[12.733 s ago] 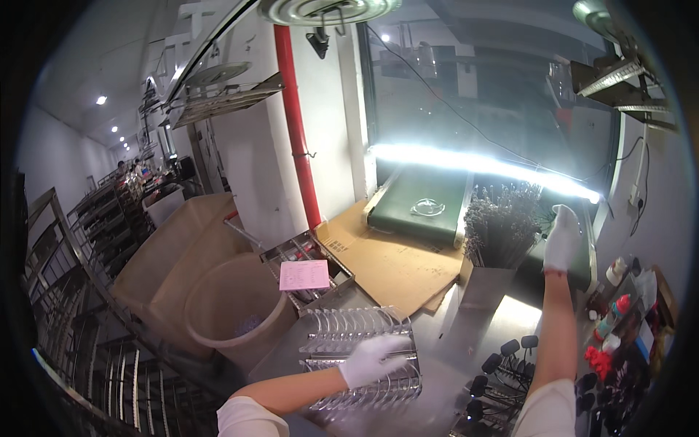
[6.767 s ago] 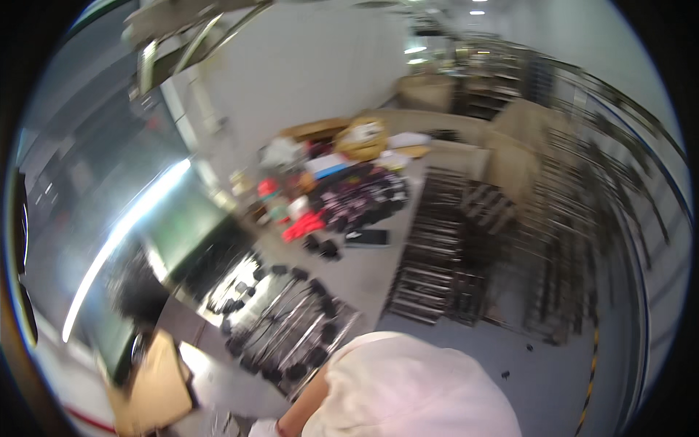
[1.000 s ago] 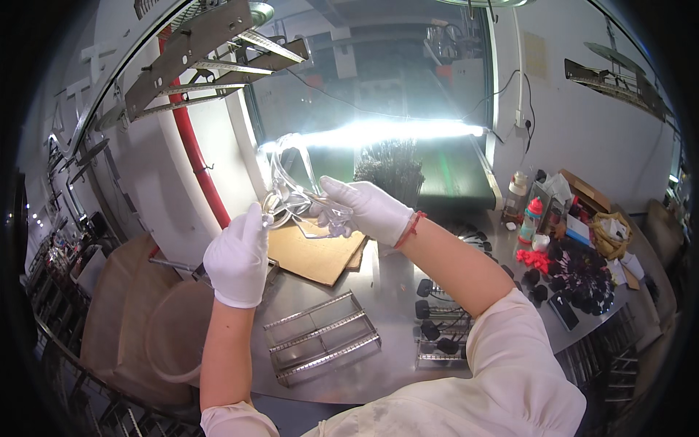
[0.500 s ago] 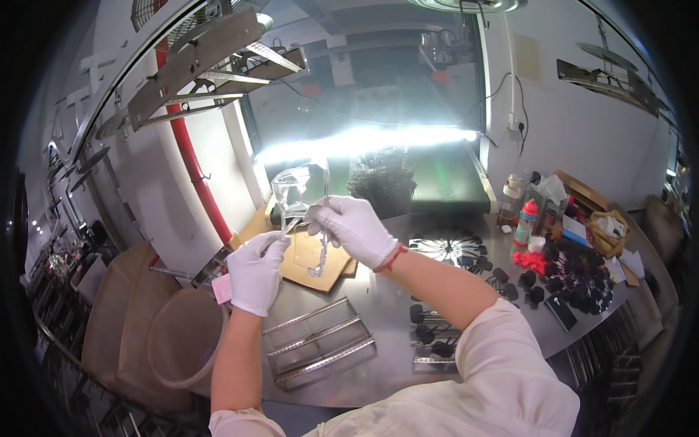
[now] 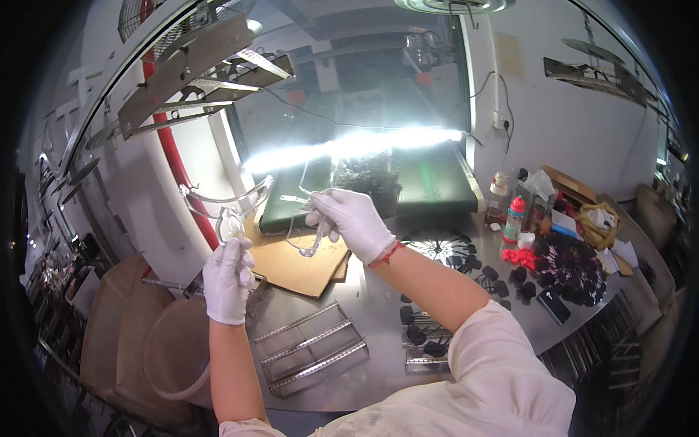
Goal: The person assembles small black plastic components onto metal racks and clear plastic holders at a workbench. They repeatedly pick up components, attach them to the racks, and place the assembled units on the table or into storage racks.
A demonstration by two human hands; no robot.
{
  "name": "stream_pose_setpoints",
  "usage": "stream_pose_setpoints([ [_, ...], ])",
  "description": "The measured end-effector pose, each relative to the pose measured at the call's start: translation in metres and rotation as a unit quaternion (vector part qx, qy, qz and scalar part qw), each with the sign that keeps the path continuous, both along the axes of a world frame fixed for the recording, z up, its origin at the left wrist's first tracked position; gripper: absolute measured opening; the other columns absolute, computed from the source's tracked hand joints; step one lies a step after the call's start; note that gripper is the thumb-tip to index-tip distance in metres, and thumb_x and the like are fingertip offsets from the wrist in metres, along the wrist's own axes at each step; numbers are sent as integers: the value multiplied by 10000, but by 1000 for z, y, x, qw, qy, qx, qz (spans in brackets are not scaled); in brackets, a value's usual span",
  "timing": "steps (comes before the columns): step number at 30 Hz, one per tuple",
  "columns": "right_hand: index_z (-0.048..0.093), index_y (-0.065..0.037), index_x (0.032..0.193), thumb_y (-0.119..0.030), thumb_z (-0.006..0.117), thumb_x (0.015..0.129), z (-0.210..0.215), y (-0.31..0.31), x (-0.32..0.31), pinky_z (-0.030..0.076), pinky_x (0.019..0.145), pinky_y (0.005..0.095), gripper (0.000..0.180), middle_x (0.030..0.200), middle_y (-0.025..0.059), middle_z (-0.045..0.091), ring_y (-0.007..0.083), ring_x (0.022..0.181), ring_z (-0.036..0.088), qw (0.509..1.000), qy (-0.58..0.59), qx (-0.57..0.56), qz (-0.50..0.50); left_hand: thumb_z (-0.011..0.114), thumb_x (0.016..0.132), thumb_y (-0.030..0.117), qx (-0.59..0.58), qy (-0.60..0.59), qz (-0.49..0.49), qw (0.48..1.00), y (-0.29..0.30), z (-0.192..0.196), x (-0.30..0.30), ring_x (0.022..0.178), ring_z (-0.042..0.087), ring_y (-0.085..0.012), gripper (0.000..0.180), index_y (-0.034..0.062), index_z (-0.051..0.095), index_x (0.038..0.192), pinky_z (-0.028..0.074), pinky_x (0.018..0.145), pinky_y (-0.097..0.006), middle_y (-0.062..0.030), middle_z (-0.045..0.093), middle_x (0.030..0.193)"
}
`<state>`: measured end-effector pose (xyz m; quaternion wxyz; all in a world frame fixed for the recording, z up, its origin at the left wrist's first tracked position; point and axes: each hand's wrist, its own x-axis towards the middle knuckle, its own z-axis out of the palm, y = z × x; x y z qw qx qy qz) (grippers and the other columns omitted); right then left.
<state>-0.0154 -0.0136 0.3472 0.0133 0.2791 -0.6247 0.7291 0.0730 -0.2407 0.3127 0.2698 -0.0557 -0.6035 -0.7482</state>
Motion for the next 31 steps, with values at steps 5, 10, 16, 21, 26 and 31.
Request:
stream_pose_setpoints([
  [5,696,-7,975,-287,584,1049,-29,9,-3,368,446,226,311,664,2,613,51,473,485,993,-4,105,46,582,1050,258,-61,-29,-33,997,-13,-33,17,589,533,-66,277,-1,678,1063,421,552,-215,-15,620,782],
  [10,755,-31,973,-338,594,1044,-134,5,27,519,618,235,354,746,4,698,65,656,630,944,-106,292,112,590,1027,316,-101,-100,-81,987,9,-126,61,603,539,-87,356,-22,687,1084,432,581,-228,-11,619,769],
  [16,744,-17,1023,-260,699,994,-218,-9,66,484,634,231,249,796,-9,675,48,705,574,929,-185,295,124,719,947,141,232,-185,-116,948,51,-236,91,673,574,-85,253,-28,705,1136,450,621,-236,-22,675,828],
  [21,722,-38,1135,-243,687,994,-235,-20,64,535,759,265,251,896,36,727,76,810,644,873,-185,410,188,685,940,-6,177,-292,-71,937,38,-251,93,854,651,-97,157,-21,746,1084,522,774,-237,-61,744,1008],
  [26,693,-53,1232,-292,623,1018,-238,-13,47,528,961,318,328,1134,105,737,187,1045,698,876,-169,408,196,657,971,120,90,-295,-11,951,-114,-242,78,790,641,-121,119,40,721,1033,524,668,-265,-44,705,923],
  [31,688,-107,1307,-298,566,1044,-244,21,33,472,1086,329,347,1266,152,699,252,1228,647,863,-232,422,153,640,1020,293,269,-131,166,940,-322,-210,27,771,608,-58,271,79,667,1184,363,369,-144,1,642,905],
])
